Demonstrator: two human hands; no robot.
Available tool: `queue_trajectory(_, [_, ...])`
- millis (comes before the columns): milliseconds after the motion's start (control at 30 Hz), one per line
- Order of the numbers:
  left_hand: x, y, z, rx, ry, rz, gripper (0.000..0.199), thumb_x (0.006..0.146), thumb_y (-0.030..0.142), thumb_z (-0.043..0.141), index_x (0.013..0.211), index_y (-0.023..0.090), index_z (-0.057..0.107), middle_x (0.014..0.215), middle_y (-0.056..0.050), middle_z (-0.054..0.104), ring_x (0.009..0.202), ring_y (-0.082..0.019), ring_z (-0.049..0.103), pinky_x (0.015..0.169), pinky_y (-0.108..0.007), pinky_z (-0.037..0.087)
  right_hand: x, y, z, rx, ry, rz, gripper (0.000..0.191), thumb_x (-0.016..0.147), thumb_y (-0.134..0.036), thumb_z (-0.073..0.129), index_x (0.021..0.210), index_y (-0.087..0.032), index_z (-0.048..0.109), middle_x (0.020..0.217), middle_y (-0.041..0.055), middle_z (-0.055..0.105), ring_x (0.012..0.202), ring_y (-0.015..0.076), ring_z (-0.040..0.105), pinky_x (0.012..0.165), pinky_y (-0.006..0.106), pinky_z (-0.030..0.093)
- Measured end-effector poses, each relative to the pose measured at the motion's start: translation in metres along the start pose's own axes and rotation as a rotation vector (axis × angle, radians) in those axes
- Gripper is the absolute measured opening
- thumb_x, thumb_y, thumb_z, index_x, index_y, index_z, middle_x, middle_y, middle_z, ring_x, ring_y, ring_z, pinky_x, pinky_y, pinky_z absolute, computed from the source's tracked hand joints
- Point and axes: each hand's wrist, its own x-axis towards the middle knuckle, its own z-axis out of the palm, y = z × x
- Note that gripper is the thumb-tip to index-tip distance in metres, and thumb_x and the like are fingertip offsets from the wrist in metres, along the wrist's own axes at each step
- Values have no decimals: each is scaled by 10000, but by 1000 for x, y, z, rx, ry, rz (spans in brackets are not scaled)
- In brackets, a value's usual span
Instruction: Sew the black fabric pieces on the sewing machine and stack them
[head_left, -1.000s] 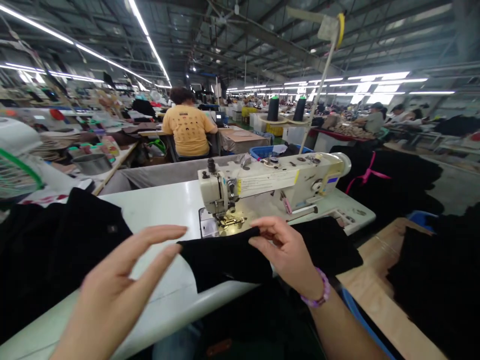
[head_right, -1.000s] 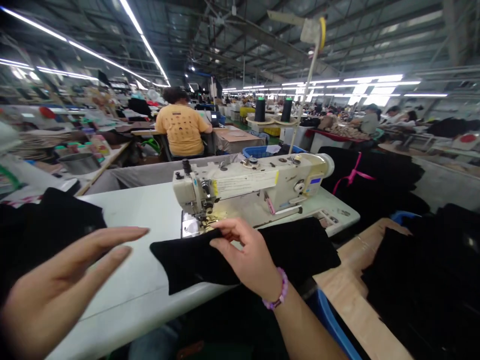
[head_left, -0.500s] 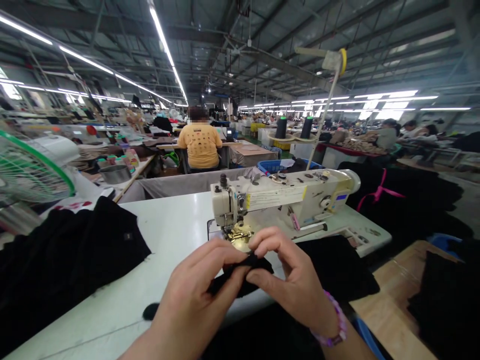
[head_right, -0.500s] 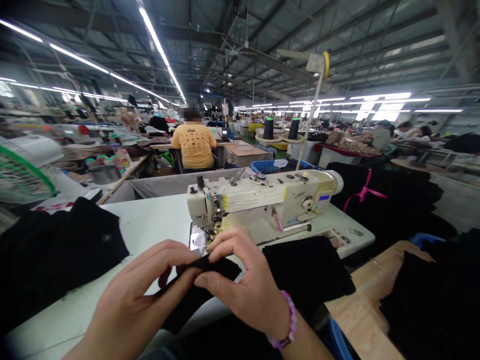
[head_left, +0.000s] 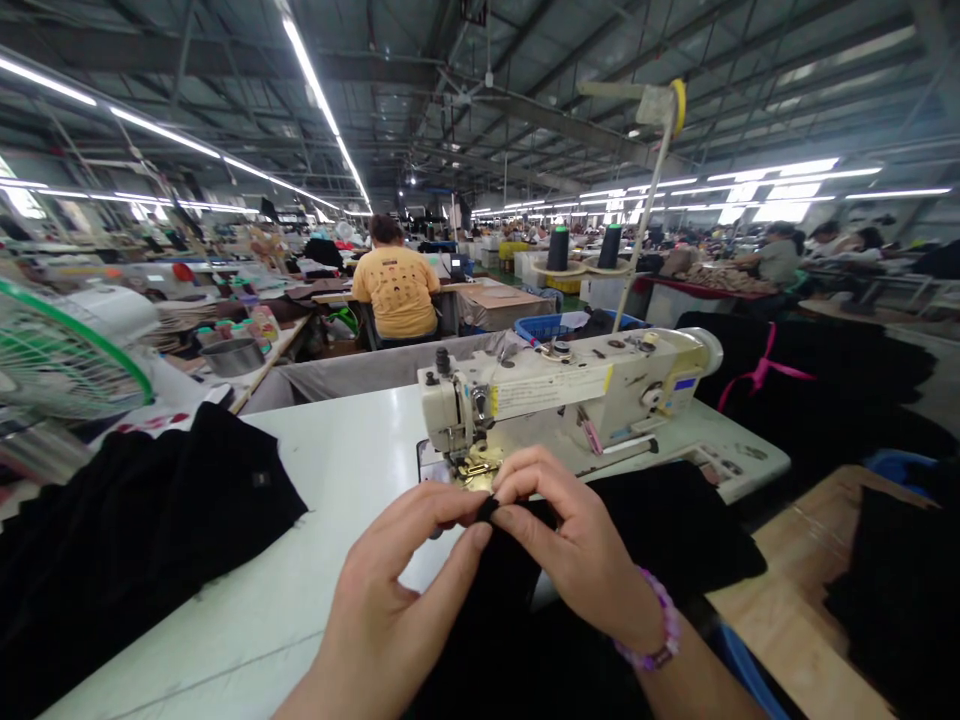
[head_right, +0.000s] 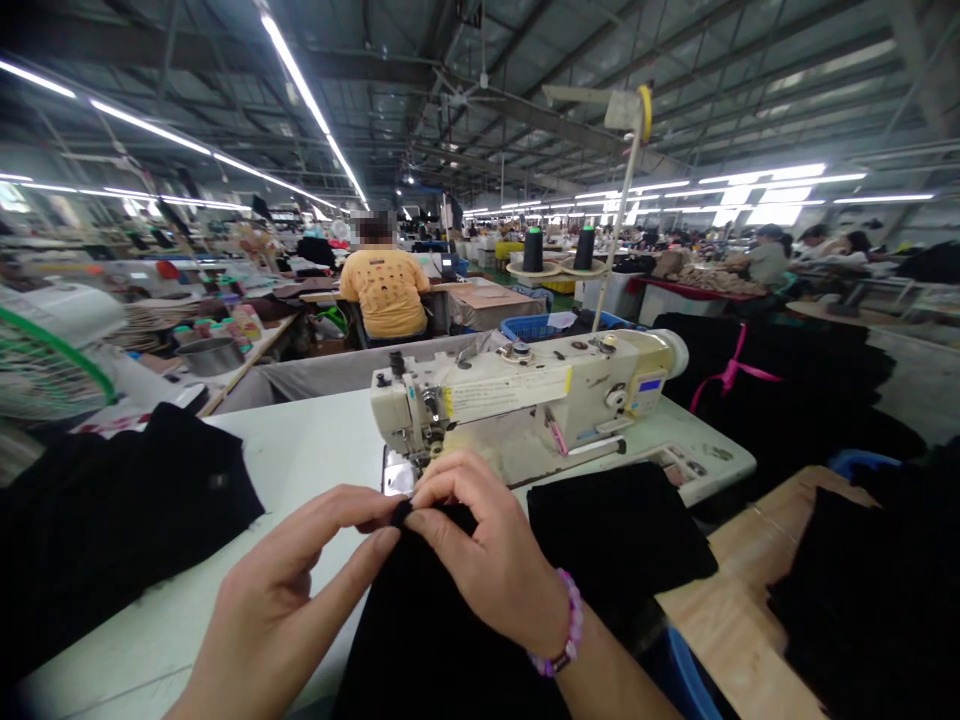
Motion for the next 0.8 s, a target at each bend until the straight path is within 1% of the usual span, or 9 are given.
queue_trajectory(100, [-1, -5, -2, -32, -13, -46, 122, 858, 196, 672, 887, 266, 767, 857, -8, 775, 760, -165, 733, 717, -247, 606, 0, 0, 0, 0, -23, -18, 51, 954, -208, 615, 912, -230, 635, 989, 22, 629, 954, 167, 623, 867, 300, 500])
queue_trajectory(200, [1, -7, -2, -46, -18, -51, 114, 842, 186, 689, 844, 262, 773, 818, 0, 777, 718, -157, 733, 671, -223, 602, 0, 0, 1, 2, -39, -36, 65, 959, -185, 601, 928, -230, 636, 1007, 21, 629, 974, 164, 623, 887, 302, 497])
queue_trajectory(300, [2, -6, 2, -11, 2, -5, 114, 832, 164, 689, 815, 249, 761, 776, 5, 769, 672, -142, 722, 639, -205, 590, 0, 0, 2, -16, -44, -34, 75, 953, -164, 600, 933, -228, 634, 1012, 21, 630, 974, 162, 623, 889, 303, 496])
queue_trajectory(400, [0, -6, 5, 68, 59, 61, 115, 823, 150, 680, 821, 238, 755, 777, -6, 767, 669, -147, 717, 669, -228, 588, -1, 1, 0, -41, -52, -33, 61, 952, -174, 601, 928, -222, 629, 1014, 24, 626, 974, 161, 621, 883, 303, 499])
queue_trajectory(467, [-2, -9, 6, 97, 75, 48, 107, 820, 156, 670, 812, 233, 744, 781, -9, 763, 682, -151, 711, 688, -243, 579, -1, 2, -2, -121, -78, -40, 19, 930, -202, 643, 925, -216, 631, 1042, 37, 626, 1005, 177, 616, 905, 329, 492])
queue_trajectory(533, [-2, -12, 2, 85, 65, -43, 91, 824, 194, 652, 768, 225, 717, 761, -8, 750, 676, -155, 695, 671, -249, 562, 0, 5, -6, -278, -125, -46, 100, 869, -225, 727, 896, -210, 632, 1067, 48, 629, 1041, 209, 603, 932, 374, 470])
queue_trajectory(633, [-2, -19, -7, 0, 38, -261, 137, 827, 302, 642, 740, 213, 700, 748, -16, 739, 679, -168, 681, 640, -254, 541, 2, 13, -11, -437, -222, -48, 182, 798, -194, 794, 795, -203, 612, 1079, 50, 642, 1067, 233, 588, 950, 409, 436])
queue_trajectory(700, [-2, -25, -14, -64, 58, -398, 180, 810, 370, 665, 757, 206, 713, 776, -26, 747, 694, -176, 681, 629, -251, 534, 2, 19, -14, -391, -253, -27, 195, 817, -170, 767, 742, -199, 589, 1066, 48, 654, 1068, 226, 593, 957, 401, 431])
queue_trajectory(800, [-5, -37, -21, -173, 192, -544, 213, 761, 413, 735, 777, 201, 724, 812, -30, 752, 706, -166, 667, 619, -225, 525, -1, 28, -18, -175, -225, 90, 196, 867, -197, 717, 731, -204, 577, 978, 32, 679, 983, 191, 626, 926, 352, 457])
